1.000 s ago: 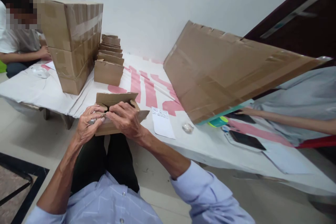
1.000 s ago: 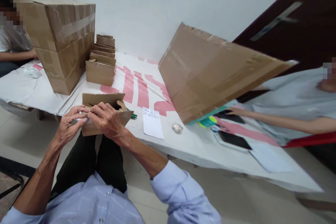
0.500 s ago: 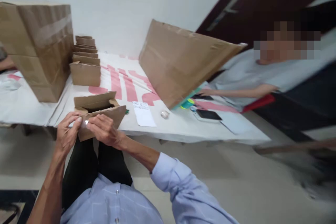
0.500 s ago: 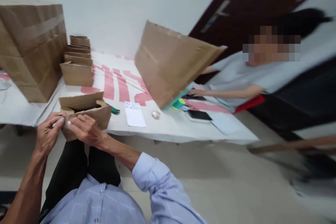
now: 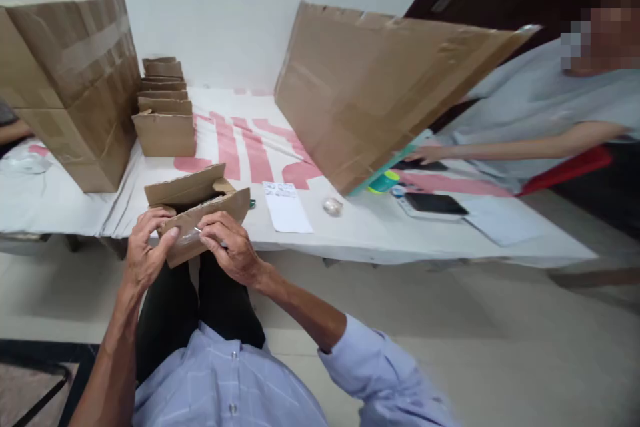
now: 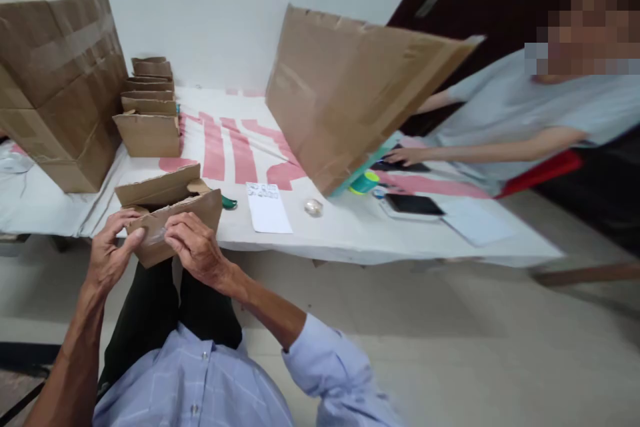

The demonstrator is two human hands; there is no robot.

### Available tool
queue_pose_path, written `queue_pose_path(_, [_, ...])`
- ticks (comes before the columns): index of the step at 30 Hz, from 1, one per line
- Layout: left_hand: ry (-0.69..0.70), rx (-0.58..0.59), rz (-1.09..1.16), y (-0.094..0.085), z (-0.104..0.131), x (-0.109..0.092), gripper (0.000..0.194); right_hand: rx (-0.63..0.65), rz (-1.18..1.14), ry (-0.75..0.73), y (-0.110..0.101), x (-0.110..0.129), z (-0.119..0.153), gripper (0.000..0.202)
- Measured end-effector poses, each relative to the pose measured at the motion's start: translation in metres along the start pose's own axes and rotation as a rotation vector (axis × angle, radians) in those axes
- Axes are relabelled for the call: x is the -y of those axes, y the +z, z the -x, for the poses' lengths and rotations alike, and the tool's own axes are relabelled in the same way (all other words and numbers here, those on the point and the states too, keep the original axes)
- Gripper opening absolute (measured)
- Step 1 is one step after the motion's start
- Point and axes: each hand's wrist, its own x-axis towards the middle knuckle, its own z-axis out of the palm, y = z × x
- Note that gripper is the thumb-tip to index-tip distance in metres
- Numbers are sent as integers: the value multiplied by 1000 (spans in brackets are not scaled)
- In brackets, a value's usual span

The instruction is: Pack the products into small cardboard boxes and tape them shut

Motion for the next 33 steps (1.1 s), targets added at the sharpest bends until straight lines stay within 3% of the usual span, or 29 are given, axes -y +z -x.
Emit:
queue_pose_path(7, [-33,17,-62,0,4,3,22,41,108,-266,11,18,32,19])
queue_pose_path(14, [-47,0,-87,7,9,3,20,-150,177,-247,20,33,41,18])
queue_pose_path(18, [-75,-47,-98,12,8,8,21,-100,135,-313,31,49,46,20])
queue_pose_path(21, [-74,-76,-106,11,4,13,21,-37,-29,-184,29,60,52,21])
queue_pose_path(26, [-6,2,-119,-1,2,17,35,-57,-367,346,-16,48,44,18])
queue_pose_path(28, [69,-4,-137,-6,0,20,43,-67,-412,451,-44,30,40,20])
queue_pose_path(33, [296,-65,-46,-8,-14,23,24,-132,-248,637,-134,-30,52,24])
